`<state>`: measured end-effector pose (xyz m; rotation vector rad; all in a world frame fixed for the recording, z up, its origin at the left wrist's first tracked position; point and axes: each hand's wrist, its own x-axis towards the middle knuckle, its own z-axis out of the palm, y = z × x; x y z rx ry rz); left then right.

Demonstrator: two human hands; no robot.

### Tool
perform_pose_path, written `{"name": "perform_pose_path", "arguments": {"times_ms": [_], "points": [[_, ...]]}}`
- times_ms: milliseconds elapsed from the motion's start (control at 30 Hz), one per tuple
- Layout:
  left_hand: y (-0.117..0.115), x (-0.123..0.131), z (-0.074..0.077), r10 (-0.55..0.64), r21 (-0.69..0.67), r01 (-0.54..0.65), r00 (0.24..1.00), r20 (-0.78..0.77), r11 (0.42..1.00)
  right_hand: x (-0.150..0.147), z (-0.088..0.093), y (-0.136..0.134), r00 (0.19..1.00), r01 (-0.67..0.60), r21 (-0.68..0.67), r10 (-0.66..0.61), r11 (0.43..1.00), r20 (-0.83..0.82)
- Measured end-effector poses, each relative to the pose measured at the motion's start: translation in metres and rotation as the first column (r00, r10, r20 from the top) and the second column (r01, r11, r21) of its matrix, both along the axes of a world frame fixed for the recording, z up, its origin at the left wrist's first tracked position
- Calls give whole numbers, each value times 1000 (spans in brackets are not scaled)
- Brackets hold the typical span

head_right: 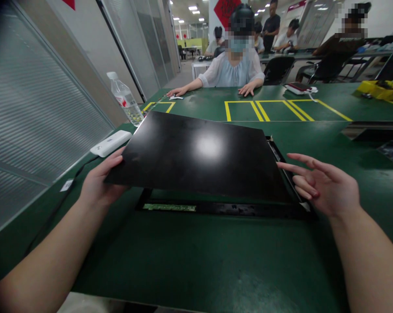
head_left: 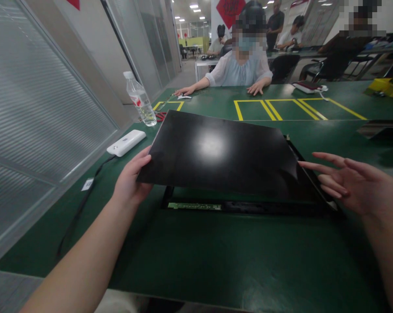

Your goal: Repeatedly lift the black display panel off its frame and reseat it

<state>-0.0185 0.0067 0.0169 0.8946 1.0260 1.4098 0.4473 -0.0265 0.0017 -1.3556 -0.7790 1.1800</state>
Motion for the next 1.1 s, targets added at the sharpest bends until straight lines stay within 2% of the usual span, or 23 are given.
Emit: {"name": "perform_pose_path", "arguments": {"times_ms": [167, 333, 533, 833, 1100], "points": [[-1, 8, -9, -28, -1, 28, 999, -17, 1000, 6, -5, 4, 998, 50, -45, -51, 998, -27], [-1, 17, -20, -63, -61, 63, 998, -1, 996, 8, -8, 6, 991, 124, -55, -126, 991, -34], [1, 18, -27, -4, -141, 4, 1000, 6, 990, 6, -8, 7, 991, 131, -79, -132, 988, -19], [-1, 20, -27, -61, -194, 57, 998, -16, 979, 8, -10, 7, 987, 151, -83, -145, 985, 71], [0, 22, -26, -43, -254, 36, 999, -24, 966, 11, -14, 9, 981, 128, -68, -116, 989, 158]]}}
